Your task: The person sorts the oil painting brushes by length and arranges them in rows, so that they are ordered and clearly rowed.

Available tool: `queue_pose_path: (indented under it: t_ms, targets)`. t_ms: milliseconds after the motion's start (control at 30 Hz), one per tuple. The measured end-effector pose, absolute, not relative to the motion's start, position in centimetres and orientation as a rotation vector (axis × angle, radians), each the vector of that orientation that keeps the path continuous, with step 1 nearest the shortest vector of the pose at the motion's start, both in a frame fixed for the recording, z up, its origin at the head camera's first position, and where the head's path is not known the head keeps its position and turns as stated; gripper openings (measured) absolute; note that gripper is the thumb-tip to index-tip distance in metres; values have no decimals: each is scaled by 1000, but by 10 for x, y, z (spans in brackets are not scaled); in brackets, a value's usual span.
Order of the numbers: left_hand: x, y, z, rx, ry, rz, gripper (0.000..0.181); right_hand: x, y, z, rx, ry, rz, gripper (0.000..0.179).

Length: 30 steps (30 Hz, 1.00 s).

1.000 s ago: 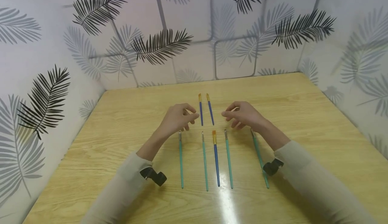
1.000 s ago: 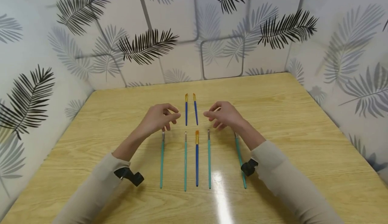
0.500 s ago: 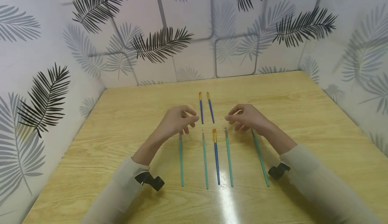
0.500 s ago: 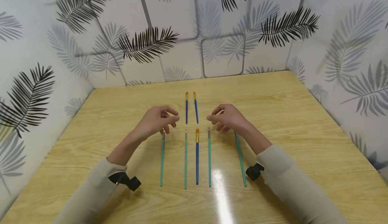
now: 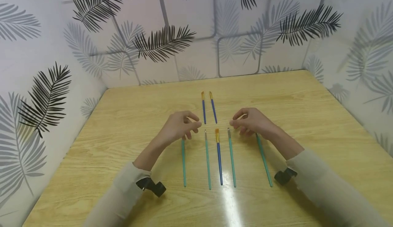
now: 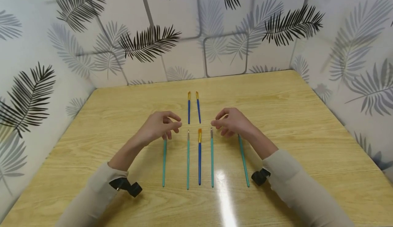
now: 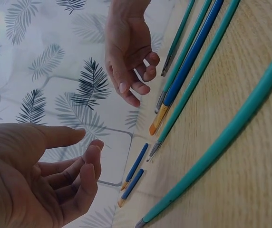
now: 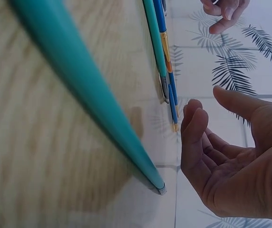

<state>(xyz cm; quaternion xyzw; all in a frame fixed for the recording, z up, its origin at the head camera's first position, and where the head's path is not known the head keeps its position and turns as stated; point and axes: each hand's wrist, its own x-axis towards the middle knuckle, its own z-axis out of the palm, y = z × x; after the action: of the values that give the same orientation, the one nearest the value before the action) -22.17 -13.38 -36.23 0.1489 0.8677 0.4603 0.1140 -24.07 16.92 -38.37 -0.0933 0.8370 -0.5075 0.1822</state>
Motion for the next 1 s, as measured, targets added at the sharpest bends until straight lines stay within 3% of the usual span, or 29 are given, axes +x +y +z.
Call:
queue_pose_path:
  t_ms: [633, 1000]
  targets:
    - [-212, -127, -371, 376, 2471, 1362, 34, -227, 162, -389, -236, 2325, -1426, 44]
    - [-207, -120, -378, 324, 2466, 1328, 25, -218, 160, -388, -226, 2341, -1380, 37]
